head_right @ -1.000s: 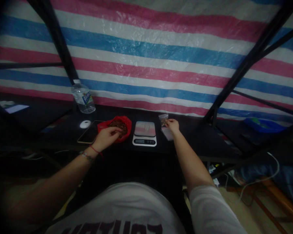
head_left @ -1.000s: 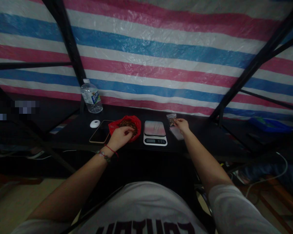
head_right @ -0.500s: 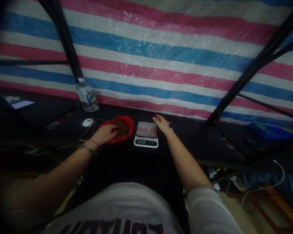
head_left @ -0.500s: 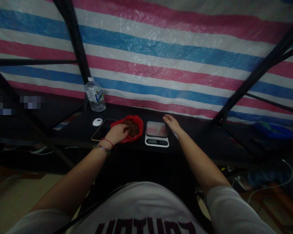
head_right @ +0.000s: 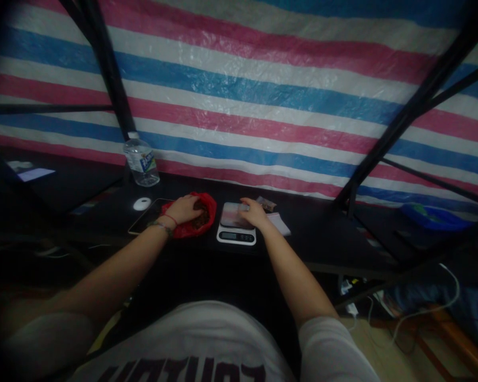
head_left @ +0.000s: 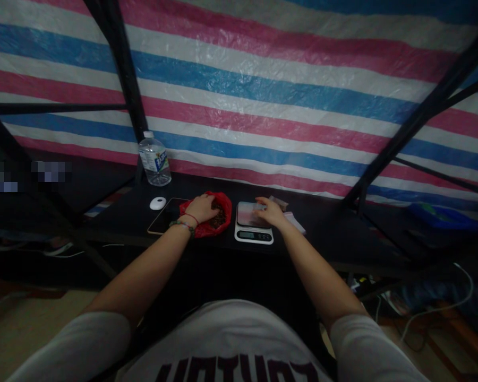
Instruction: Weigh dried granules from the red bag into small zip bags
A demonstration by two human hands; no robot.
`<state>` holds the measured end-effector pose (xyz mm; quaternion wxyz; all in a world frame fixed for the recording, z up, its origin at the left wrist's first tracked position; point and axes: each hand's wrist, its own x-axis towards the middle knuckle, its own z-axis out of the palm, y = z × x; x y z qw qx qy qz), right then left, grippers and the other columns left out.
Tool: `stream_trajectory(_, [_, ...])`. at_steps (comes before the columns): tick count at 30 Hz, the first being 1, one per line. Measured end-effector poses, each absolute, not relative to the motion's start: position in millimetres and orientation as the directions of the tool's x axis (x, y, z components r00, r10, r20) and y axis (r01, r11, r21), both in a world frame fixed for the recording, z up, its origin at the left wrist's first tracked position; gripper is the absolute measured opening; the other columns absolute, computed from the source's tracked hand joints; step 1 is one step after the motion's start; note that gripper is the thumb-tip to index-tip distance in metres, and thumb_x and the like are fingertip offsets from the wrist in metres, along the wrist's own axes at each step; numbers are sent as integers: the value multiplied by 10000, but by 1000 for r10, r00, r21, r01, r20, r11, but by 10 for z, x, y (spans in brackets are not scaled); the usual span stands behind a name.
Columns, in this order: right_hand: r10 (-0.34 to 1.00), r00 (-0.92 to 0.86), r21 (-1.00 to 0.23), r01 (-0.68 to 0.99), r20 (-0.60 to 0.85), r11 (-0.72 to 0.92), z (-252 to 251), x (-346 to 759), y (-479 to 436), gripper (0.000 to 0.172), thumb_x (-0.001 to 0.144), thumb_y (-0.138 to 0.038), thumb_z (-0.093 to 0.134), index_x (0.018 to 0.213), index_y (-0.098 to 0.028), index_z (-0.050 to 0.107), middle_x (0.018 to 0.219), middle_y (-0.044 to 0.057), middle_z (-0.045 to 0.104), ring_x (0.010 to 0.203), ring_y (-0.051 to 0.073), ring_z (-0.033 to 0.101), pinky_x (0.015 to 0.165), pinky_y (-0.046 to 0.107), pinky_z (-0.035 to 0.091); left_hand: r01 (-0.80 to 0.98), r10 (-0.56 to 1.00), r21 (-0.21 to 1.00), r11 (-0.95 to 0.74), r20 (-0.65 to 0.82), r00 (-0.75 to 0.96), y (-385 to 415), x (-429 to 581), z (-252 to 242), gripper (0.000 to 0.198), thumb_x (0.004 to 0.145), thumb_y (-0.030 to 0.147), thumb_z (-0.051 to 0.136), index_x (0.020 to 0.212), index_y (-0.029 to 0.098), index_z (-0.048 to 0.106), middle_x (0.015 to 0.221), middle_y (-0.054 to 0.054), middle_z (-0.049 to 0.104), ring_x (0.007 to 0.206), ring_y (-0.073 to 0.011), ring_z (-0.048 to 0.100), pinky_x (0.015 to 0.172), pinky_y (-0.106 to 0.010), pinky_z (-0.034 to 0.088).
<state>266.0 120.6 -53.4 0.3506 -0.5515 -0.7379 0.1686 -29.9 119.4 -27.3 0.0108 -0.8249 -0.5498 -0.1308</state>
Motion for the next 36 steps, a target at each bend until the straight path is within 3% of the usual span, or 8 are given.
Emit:
stream_trajectory(6, [941, -37, -674, 689, 335, 267, -484, 2636, 1146, 394, 736, -259, 652, 1110, -134, 644, 940, 80, 683, 795, 172, 629, 788, 343, 499, 906, 905, 104, -410, 172, 390, 1221, -242, -292, 375, 763, 419, 569, 1014, 164, 679, 1068, -148, 665, 1029, -275, 604, 917, -355, 442])
stream_trajectory(12, [929, -158, -758, 541, 334, 365, -297, 2136, 907, 549, 677, -239, 709, 1205, -193, 566, 1009, 43, 664, 754, 129, 617, 749, 298, 501, 855, 859, 114, -506, 157, 487, 1075, -352, -269, 319, 807, 306, 512, 1044, 192, 693, 1076, -115, 677, 996, -229, 620, 916, -305, 436])
stream_trajectory(15, [919, -252, -759, 518, 304, 393, -256, 1796, 818, 472, 678, -243, 727, 1126, -182, 592, 980, 35, 673, 797, 144, 627, 750, 285, 499, 815, 834, 177, -551, 127, 537, 992, -403, -224, 315, 816, 284, 491, 1035, 203, 703, 1050, -98, 692, 966, -214, 630, 895, -289, 442])
stream_trajectory(17, [895, -328, -699, 563, 302, 442, -261, 1624, 809, 364, 701, -220, 713, 1052, -182, 625, 976, 40, 671, 855, 162, 627, 788, 293, 490, 789, 822, 237, -567, 115, 557, 928, -427, -195, 296, 802, 279, 507, 1009, 219, 709, 1026, -78, 702, 956, -208, 633, 881, -280, 446])
stream_trajectory(20, [855, -415, -471, 714, 312, 519, -286, 1474, 848, 278, 746, -151, 653, 1024, -174, 649, 1041, 79, 639, 954, 189, 595, 856, 307, 457, 776, 829, 294, -558, 143, 541, 833, -449, -188, 309, 765, 344, 573, 1021, 226, 701, 1039, -78, 699, 959, -226, 634, 865, -285, 453])
stream_trajectory(26, [797, -546, -109, 804, 257, 585, -294, 1312, 950, 266, 837, -171, 569, 1092, -147, 637, 1095, 123, 601, 1051, 240, 523, 936, 367, 384, 914, 926, 179, -364, 173, 335, 776, -477, -300, 437, 736, 480, 608, 1008, 145, 680, 1019, -162, 684, 921, -297, 637, 814, -351, 470])
stream_trajectory(31, [811, -547, -41, 824, 207, 566, -301, 1192, 997, 279, 888, -152, 453, 1087, -138, 648, 1083, 141, 595, 1022, 256, 526, 883, 365, 411, 921, 928, 148, -361, 148, 341, 841, -491, -363, 334, 751, 384, 585, 959, 146, 694, 1007, -157, 679, 910, -284, 635, 815, -352, 472])
stream_trajectory(36, [817, -551, -87, 817, 169, 570, -355, 1103, 1108, 270, 869, -150, 465, 1060, -129, 654, 1067, 142, 618, 991, 243, 570, 869, 347, 431, 912, 927, 189, -365, 161, 337, 880, -482, -390, 305, 734, 325, 601, 957, 140, 697, 992, -148, 687, 904, -267, 636, 819, -334, 476])
